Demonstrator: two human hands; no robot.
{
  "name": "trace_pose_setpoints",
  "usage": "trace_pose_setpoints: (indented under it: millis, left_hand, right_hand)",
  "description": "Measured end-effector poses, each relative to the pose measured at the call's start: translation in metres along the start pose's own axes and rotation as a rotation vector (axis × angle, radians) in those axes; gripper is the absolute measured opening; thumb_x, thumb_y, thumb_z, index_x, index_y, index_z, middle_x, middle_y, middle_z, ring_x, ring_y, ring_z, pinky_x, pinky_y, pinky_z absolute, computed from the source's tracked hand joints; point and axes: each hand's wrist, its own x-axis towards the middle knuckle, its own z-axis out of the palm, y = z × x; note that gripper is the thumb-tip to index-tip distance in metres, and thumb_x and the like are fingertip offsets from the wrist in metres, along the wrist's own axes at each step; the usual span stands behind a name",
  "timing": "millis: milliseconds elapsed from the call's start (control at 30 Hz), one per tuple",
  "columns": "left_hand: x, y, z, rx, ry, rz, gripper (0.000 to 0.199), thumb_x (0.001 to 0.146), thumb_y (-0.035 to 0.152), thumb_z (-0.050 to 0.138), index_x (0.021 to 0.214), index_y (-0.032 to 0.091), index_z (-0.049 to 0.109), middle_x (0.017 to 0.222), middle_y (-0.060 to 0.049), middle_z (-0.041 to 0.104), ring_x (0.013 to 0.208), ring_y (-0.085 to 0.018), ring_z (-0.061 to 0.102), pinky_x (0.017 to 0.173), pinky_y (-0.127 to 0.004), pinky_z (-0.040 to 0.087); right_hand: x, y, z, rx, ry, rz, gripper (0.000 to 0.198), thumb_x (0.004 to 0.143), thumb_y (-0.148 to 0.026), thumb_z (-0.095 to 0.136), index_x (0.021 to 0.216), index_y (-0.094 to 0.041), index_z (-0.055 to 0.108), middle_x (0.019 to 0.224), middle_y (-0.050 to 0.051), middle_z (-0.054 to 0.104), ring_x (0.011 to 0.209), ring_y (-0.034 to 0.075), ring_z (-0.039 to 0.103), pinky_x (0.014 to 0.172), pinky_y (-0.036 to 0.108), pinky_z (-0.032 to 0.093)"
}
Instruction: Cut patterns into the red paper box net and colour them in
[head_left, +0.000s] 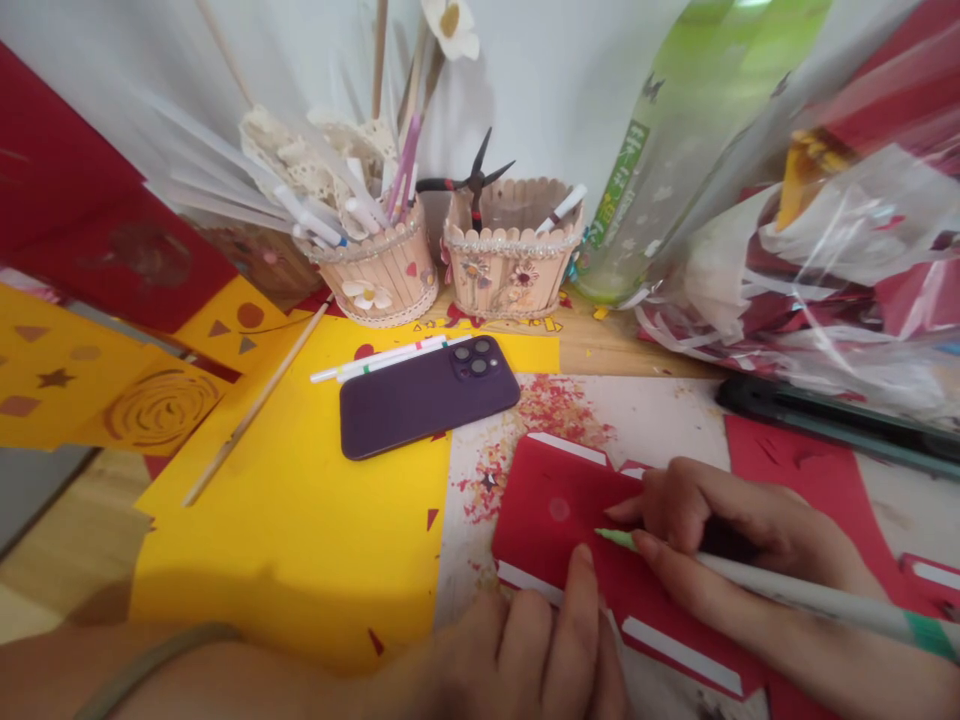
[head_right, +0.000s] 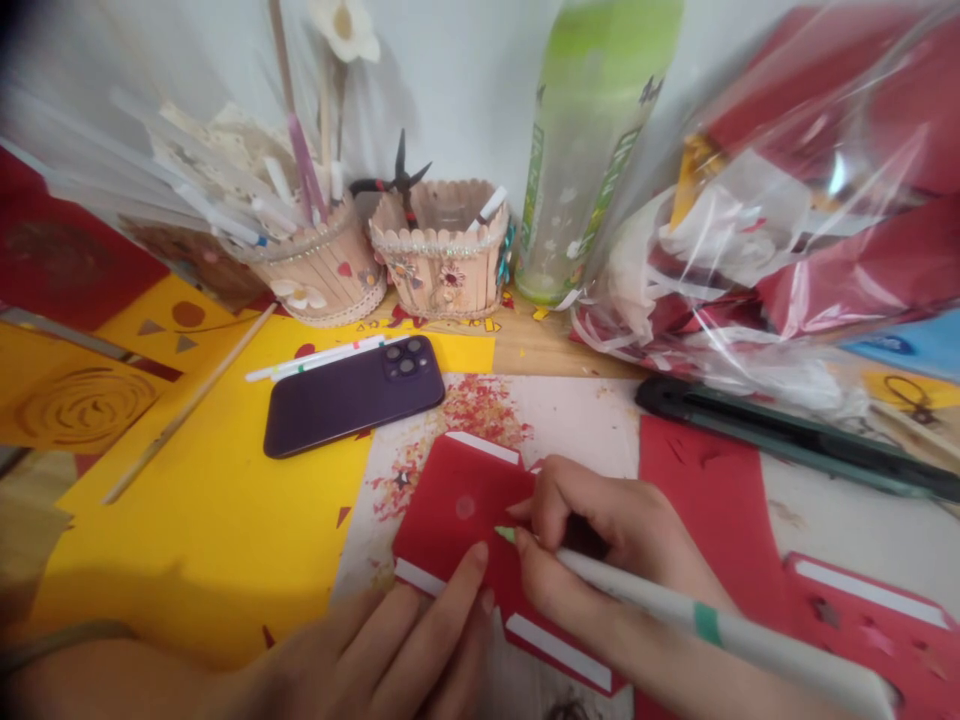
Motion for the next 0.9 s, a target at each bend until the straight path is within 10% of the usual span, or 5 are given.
trace_pose_setpoints:
  millis: [900]
  left_hand:
    - [-0.001, 0.003, 0.0, -0.014, 0.015, -0.024, 0.016, 0.091, 0.012, 0.044, 0.096, 0.012, 0.06, 0.097, -0.007, 0.071, 0.05, -0.009, 0.058, 0.041, -0.017, 0.047]
  right_hand:
    - [0.0, 0.0, 0.003, 0.0, -0.001, -0.012, 0.024, 0.081, -0.027, 0.051, 0.061, -0.024, 0.038, 0.056, -0.002, 0.053, 0.057, 0.016, 0.058, 0.043, 0.022, 0.042]
